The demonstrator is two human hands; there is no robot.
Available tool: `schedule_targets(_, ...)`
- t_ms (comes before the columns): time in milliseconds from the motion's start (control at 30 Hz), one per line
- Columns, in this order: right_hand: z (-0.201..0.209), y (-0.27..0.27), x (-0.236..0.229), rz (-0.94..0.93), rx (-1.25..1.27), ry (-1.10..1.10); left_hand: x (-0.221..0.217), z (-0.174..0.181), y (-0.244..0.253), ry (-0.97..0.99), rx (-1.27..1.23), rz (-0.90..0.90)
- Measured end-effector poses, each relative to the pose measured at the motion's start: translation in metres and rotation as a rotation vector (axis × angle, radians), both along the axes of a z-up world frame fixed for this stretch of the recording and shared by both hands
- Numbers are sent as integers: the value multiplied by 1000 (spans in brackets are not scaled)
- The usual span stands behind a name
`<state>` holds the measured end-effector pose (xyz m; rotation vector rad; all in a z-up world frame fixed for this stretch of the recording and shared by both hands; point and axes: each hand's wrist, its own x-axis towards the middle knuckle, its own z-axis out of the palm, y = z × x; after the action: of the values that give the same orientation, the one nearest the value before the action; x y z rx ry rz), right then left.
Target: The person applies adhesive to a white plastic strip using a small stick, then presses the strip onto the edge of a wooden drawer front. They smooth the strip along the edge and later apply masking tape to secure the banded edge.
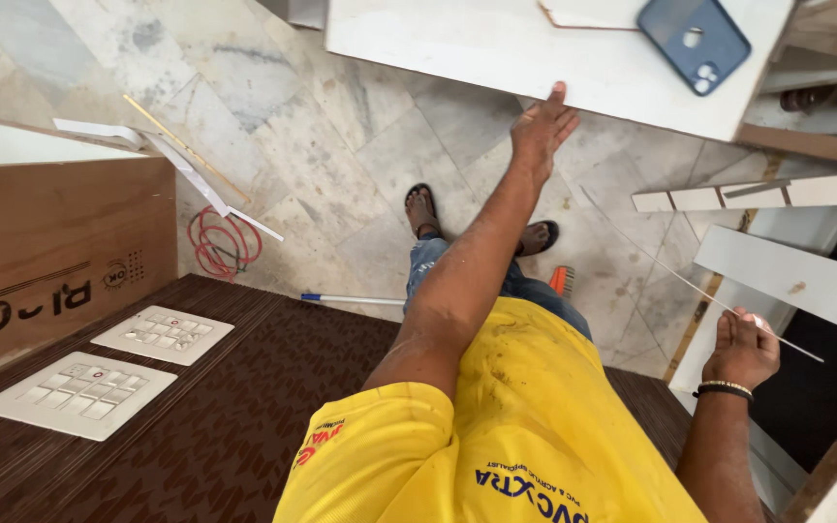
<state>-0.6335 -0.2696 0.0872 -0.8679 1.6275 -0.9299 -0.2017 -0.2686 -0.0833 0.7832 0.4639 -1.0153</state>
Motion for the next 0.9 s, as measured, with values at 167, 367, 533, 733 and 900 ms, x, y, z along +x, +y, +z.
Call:
schedule_targets(167,-2,29,68,98,-60,-63,90,7,61,-66,147,112)
schedule_targets(367,0,70,117,195,-107,-39,230,11,141,-207,404,294)
schedule_targets(533,-8,98,152,212,-120,-81,291,13,222,-516,598,153)
schedule_targets(733,-14,102,208,174,-75,-237,254,-35,359,-808,607,-50)
schedule_targets(900,-6,87,240,252,-24,-377,166,-54,463,-561,1139,-746)
